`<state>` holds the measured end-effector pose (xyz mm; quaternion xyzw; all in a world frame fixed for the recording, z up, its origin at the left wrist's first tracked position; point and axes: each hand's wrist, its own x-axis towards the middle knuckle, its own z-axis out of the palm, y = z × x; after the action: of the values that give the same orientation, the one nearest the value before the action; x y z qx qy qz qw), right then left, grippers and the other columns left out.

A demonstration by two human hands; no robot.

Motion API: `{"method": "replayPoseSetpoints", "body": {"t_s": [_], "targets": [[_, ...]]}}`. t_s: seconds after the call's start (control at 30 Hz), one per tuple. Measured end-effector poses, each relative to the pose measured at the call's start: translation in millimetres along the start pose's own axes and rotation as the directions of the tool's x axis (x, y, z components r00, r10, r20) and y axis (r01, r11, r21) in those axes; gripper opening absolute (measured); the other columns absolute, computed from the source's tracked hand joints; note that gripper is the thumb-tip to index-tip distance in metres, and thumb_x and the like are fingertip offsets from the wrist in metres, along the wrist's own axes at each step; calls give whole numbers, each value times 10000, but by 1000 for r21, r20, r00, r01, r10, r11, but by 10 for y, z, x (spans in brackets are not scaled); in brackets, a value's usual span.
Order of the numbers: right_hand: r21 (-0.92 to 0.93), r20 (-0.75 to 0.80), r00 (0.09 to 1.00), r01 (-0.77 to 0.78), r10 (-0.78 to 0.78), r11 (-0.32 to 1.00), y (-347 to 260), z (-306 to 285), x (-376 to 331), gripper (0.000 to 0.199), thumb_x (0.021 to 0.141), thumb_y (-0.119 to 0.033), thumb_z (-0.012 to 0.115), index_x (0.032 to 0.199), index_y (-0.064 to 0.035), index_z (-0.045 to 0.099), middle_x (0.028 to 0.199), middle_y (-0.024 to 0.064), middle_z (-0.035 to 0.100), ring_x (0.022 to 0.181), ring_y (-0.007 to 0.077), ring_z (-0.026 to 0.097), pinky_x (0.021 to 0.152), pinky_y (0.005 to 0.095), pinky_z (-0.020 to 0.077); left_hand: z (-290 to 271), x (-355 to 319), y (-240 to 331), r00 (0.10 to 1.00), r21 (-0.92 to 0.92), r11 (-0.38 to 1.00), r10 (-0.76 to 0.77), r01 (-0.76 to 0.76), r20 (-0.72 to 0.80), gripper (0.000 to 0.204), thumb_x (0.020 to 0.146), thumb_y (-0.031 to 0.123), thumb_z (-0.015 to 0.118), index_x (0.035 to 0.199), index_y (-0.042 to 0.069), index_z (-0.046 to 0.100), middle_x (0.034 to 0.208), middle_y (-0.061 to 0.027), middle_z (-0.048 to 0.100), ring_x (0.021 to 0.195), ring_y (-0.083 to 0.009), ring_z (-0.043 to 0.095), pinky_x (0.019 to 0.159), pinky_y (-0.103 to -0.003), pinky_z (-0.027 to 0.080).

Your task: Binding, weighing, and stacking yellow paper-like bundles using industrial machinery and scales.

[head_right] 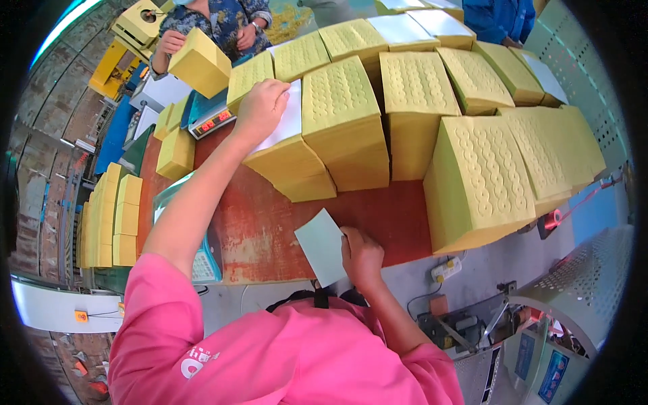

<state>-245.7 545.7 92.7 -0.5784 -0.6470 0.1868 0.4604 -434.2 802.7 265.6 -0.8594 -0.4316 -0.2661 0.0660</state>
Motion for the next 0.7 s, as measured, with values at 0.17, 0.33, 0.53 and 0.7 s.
{"method": "replayPoseSetpoints", "body": {"t_s": [0.17,0.33,0.53,0.7], "targets": [[91,-9,1000,8,-7,996,17,-65,14,167,820,-43,627,984,-57,656,887,161,680,770,347,660,662,403,536,108,-116,31,998,26,997,68,-68,-17,202,897,148,547,992,17,668,1021,-149,653,991,-338,596,879,-413,474],[578,407,861,-501,306,644,-27,-386,-187,319,864,57,538,1161,-18,624,878,18,648,787,114,598,718,283,495,-84,-421,22,999,-91,996,7,-5,31,201,890,143,556,995,19,675,1018,-125,655,957,-333,586,844,-415,478],[805,509,716,-593,478,30,30,-312,-1198,302,828,-2,539,1115,-14,631,1002,84,653,906,174,606,839,320,470,-630,-1121,597,975,-224,966,164,-128,149,241,891,87,531,1094,-7,621,1116,-164,624,1040,-331,578,907,-385,455],[897,411,774,-250,482,-364,-59,519,-1861,92,883,-90,537,853,-13,579,1119,166,617,972,313,607,884,434,492,-1179,-1794,957,927,-368,902,315,-226,203,286,843,34,555,1116,-20,620,1157,-169,609,1067,-343,565,936,-415,436]]}}
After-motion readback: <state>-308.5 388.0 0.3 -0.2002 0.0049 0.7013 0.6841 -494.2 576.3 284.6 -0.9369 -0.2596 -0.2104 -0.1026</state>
